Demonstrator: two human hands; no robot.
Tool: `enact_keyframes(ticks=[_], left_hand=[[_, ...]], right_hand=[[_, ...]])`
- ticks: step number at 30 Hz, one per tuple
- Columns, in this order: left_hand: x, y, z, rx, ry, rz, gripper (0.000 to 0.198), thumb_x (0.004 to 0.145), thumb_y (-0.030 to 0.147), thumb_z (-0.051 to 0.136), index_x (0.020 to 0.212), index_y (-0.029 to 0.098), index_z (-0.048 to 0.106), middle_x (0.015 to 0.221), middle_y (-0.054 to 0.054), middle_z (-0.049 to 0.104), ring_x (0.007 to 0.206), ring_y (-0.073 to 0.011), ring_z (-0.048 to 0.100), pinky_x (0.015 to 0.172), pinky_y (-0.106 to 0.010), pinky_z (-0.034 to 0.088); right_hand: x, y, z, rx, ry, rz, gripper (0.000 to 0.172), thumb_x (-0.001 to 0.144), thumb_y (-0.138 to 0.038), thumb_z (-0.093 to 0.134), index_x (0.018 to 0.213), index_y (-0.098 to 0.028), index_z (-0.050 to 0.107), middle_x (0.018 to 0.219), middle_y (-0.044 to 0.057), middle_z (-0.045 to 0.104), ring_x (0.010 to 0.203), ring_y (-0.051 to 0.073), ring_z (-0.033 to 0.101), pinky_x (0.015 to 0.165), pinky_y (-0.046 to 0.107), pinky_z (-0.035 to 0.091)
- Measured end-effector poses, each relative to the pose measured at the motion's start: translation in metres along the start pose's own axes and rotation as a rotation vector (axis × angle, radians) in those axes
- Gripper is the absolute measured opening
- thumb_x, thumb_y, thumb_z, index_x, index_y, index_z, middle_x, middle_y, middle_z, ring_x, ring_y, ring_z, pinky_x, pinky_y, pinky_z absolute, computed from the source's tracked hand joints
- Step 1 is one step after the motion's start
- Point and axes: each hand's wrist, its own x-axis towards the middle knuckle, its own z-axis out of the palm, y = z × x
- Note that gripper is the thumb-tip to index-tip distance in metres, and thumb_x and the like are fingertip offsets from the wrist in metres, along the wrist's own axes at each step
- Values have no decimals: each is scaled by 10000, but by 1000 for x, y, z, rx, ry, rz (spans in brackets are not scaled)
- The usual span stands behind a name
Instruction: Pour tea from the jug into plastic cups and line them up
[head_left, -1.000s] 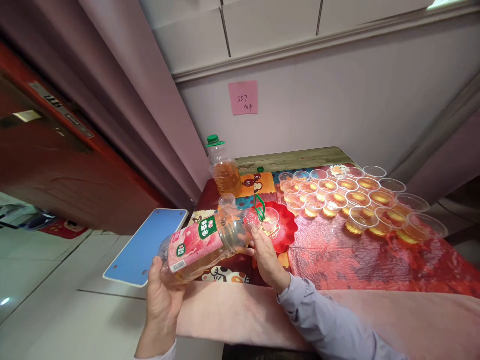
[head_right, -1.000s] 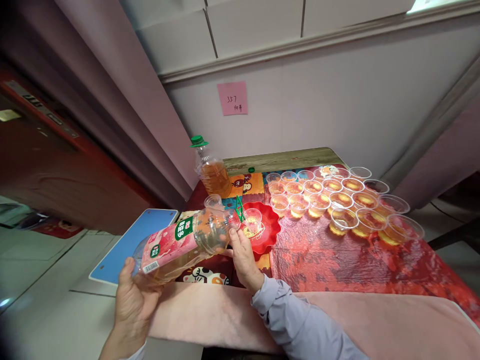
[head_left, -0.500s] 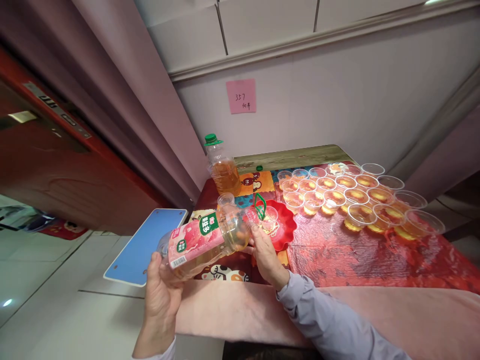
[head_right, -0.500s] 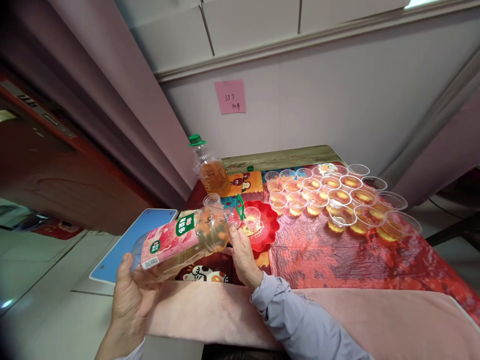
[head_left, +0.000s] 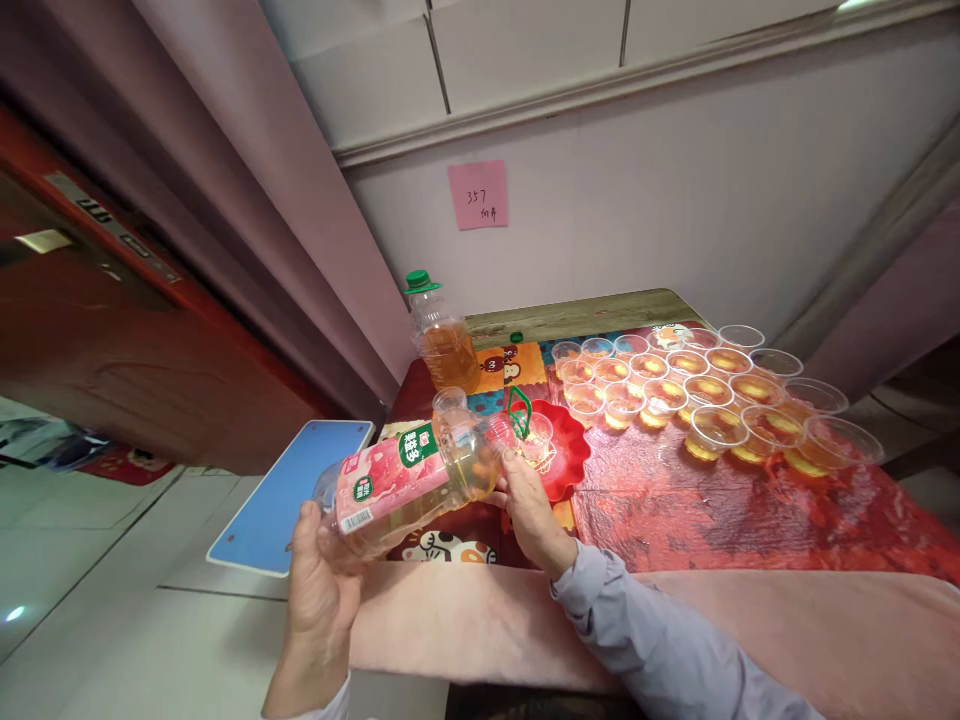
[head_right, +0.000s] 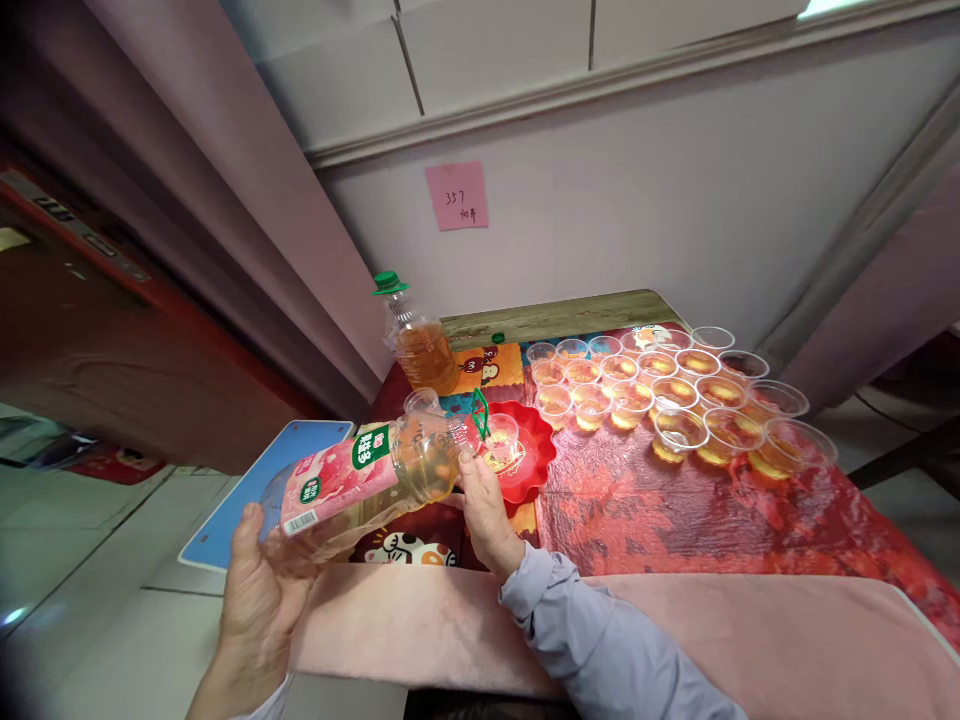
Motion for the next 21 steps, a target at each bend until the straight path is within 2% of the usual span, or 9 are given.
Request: enact_keyframes(ticks=[6,12,16,21], left_hand=[[-4,4,4,28,-34,32,730,733,653,878,1296,200,776,1090,-123,869,1072,-445,819,817,-526,721],[-5,6,4,62,-37,65,735,735,673,881,1287,198,782,1040,-122,869,987,-424,836,731,-468,720],[-6,6,4,65,-35,51,731,750,661,882,1301,194,773,1022,-124,866,992,-425,836,741,-472,719],[-6,7,7,72,-30,86,780,700,678,911,1304,204,775,1054,-120,866,1026,-441,827,746,-501,726]], right_hand=[[0,-2,-1,-32,-1,-6,737,802,-910,750,1161,-267,788,1129,87,851,1018,281,807,836,390,664],[-2,-4,3,-12,-11,-11,746,809,-911,741,1188,-270,780,1175,90,846,1031,285,805,856,405,660],[-1,-2,2,-13,-9,-11,739,811,-911,737,1186,-276,781,1158,85,844,1042,292,805,861,413,654],[0,-2,1,1,-7,-3,751,814,-904,739,1225,-276,773,1206,93,839,1050,299,804,869,436,659]])
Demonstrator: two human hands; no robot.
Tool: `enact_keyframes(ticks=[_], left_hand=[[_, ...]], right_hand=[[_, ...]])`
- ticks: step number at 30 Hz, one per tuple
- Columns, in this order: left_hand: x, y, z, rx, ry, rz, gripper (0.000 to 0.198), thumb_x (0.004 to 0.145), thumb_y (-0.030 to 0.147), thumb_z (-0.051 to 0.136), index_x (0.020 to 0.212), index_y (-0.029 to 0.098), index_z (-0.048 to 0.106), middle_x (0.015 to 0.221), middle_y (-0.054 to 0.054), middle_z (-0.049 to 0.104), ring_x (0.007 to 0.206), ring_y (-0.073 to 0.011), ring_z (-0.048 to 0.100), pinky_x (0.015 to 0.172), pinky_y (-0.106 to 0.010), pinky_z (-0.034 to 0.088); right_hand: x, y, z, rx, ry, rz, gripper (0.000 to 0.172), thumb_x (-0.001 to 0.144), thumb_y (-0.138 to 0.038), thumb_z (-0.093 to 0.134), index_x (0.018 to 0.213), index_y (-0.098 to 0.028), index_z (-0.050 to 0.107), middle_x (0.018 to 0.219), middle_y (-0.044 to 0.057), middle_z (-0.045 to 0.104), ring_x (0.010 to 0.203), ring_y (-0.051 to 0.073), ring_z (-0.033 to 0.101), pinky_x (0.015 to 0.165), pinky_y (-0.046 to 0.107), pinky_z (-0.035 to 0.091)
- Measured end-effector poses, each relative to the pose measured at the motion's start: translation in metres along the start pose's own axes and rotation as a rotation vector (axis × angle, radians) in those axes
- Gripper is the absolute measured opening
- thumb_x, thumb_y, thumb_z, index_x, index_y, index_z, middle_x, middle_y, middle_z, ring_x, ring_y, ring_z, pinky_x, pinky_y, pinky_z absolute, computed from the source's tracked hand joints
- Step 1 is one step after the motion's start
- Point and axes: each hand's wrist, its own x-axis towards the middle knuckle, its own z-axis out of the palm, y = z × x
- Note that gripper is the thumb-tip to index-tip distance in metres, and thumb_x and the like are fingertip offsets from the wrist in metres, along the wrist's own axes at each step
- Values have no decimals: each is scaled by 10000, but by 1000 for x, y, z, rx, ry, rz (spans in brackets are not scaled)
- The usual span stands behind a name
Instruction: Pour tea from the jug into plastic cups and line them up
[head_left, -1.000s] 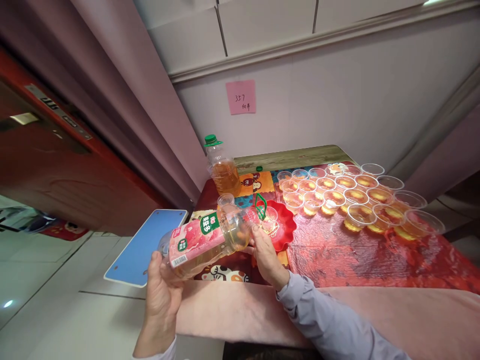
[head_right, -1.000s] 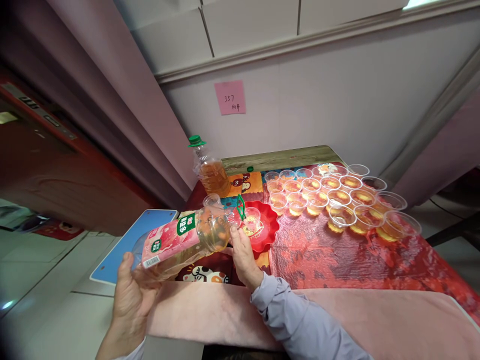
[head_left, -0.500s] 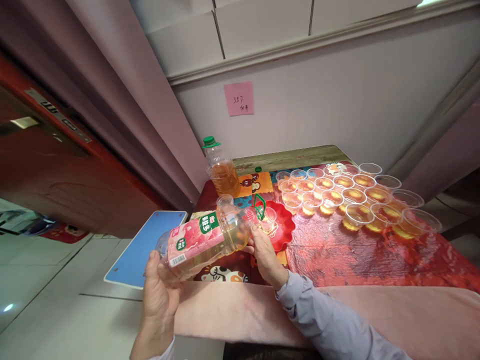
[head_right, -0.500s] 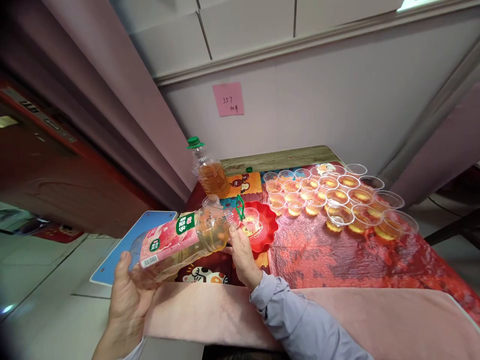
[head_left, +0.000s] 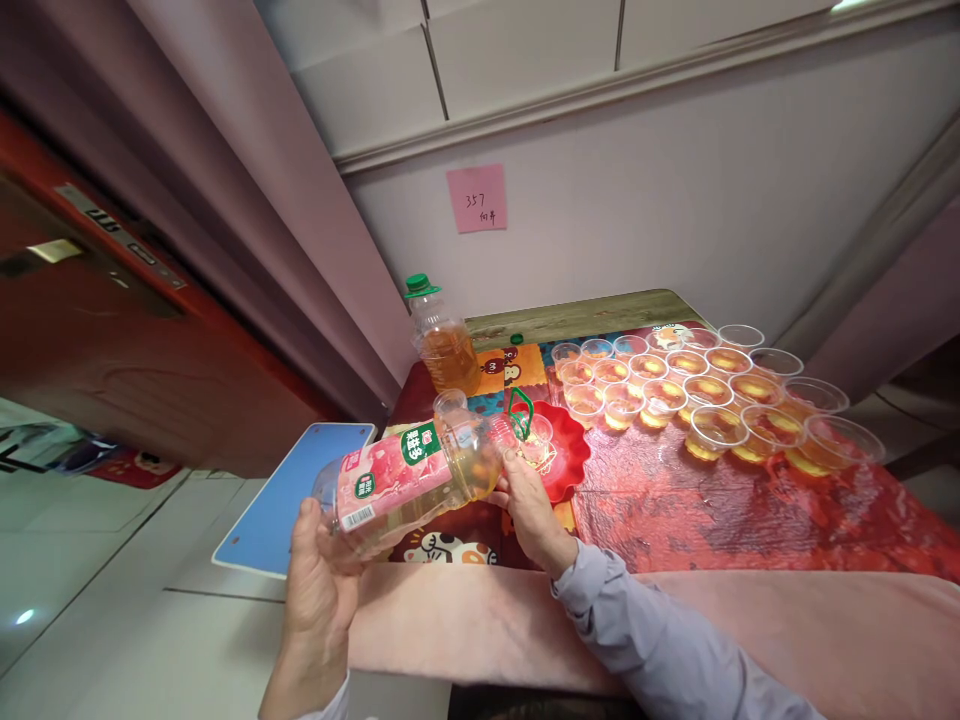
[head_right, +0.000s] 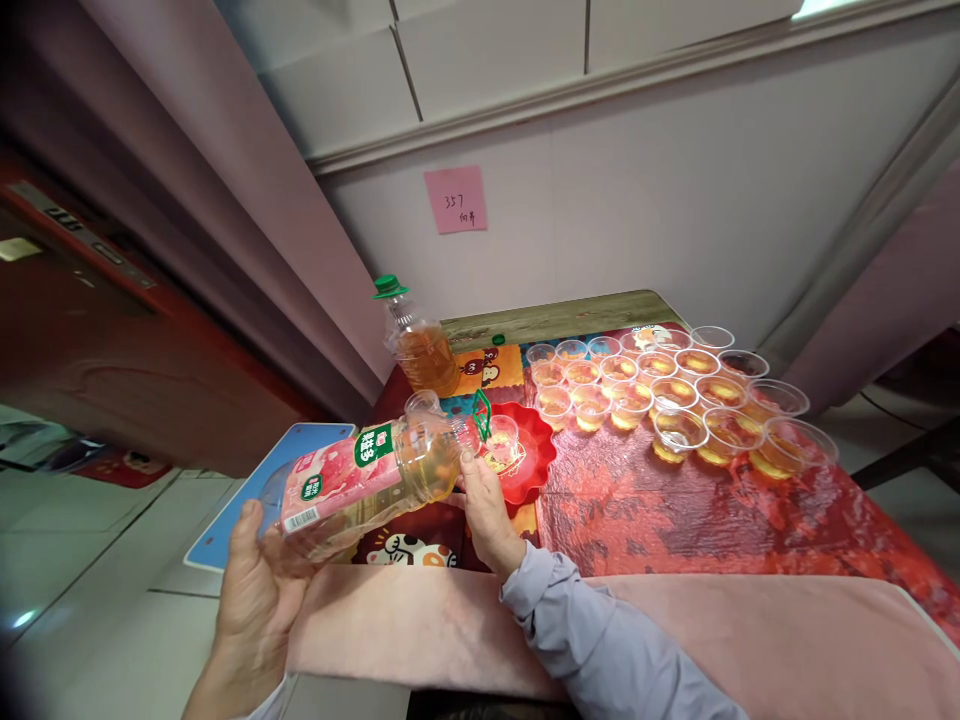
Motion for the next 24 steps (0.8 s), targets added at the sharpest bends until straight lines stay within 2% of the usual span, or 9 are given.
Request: enact_keyframes(ticks=[4,10,16,20,24], left_hand=[[0,1,0,35,6,7,795,666,700,922,1272,204,783,1011,-112,865,1016,-439,827,712,-498,728],[-1,2,0,8,14,-45,637,791,645,849,1260,218,788,1040,-114,869,1061,-423,822,775,-500,728],[-3,4,2,2,21,-23,568,838,600,826,1234,195,787,975,-94,861,840,-347,835,706,-448,725],[-4,5,4,2,7,-14,577,848,591,822,1277,208,769,989,-91,863,894,-365,842,712,-442,723],[-6,6,8,16,8,6,563,865,581,804,1287,210,764,972,-85,866,915,-375,842,722,-456,727]], right_hand=[[-1,-2,1,2,7,1,733,823,-888,739,1243,-288,771,1227,90,835,1060,290,797,866,420,648],[-2,-7,2,15,-3,1,737,838,-877,734,1259,-274,776,1263,109,825,1084,284,789,860,400,641],[-1,-5,1,-1,9,0,716,835,-872,738,1238,-281,776,1255,101,830,1109,292,789,880,414,648],[0,-4,-1,3,11,1,742,822,-888,735,1259,-289,766,1318,97,814,1131,300,788,880,423,654],[0,-4,0,8,4,4,726,814,-889,738,1220,-289,778,1282,94,824,1152,313,784,890,437,664]])
